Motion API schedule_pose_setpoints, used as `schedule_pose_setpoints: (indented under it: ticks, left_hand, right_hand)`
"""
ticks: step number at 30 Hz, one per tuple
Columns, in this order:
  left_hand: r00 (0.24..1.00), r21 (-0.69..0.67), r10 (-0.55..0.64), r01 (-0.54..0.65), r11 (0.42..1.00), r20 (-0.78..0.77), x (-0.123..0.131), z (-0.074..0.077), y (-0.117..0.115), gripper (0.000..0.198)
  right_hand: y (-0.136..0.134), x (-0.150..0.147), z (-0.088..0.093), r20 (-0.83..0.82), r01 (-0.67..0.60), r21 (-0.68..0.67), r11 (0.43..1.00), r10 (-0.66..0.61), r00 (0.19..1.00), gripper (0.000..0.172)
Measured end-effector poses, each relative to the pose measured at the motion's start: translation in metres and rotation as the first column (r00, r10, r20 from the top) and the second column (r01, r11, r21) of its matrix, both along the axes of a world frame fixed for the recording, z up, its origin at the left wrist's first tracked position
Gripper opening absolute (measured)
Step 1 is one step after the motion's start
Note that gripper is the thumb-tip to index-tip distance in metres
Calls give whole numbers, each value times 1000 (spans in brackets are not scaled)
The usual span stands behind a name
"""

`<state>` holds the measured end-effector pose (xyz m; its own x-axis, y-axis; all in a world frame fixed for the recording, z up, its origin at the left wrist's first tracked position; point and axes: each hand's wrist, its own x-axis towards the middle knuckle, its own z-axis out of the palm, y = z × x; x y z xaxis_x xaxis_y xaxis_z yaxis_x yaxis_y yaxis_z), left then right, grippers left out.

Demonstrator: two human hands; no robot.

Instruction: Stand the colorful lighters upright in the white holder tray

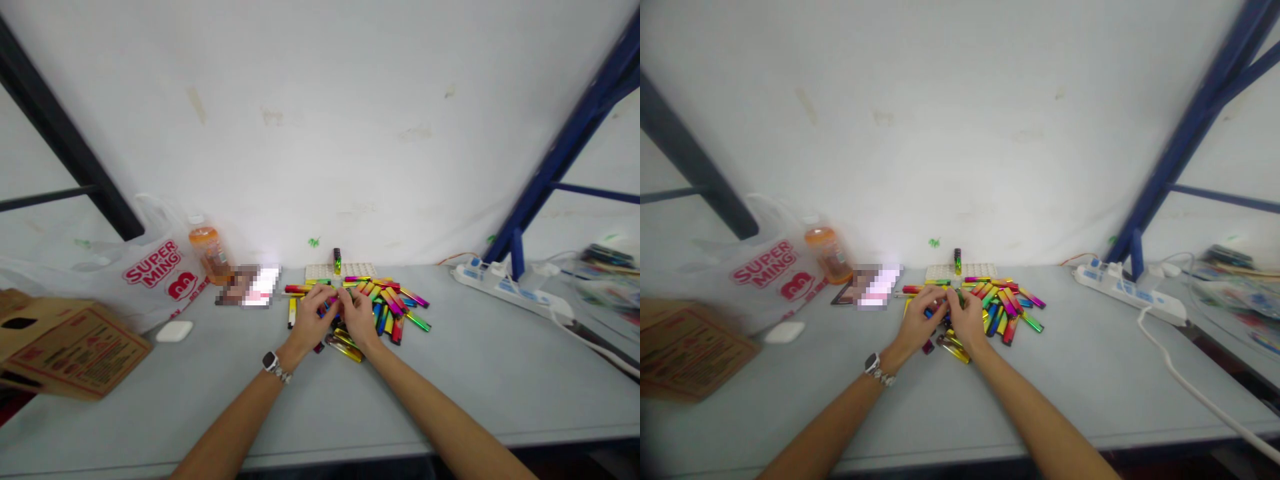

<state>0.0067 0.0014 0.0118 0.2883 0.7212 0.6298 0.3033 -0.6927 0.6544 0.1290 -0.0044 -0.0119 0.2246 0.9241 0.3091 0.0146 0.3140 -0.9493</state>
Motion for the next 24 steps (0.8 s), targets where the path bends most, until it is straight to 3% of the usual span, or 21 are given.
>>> schedule_pose_setpoints:
  ticks: [4, 11, 24]
  left_hand:
    - [997, -40, 29, -26, 999, 66, 2, -3, 2, 14]
    - [997, -57, 14, -9, 998, 75, 6, -2, 0, 17]
    - [991, -130, -24, 41, 991, 132, 6, -8, 1, 20]
  right_hand:
    - [-3, -8, 5, -61, -63, 10, 998, 63, 996, 41]
    - [4, -11, 2, -39, 55, 24, 998, -54, 998, 37]
    - [0, -12, 3, -21, 103, 55, 993, -101, 995, 28]
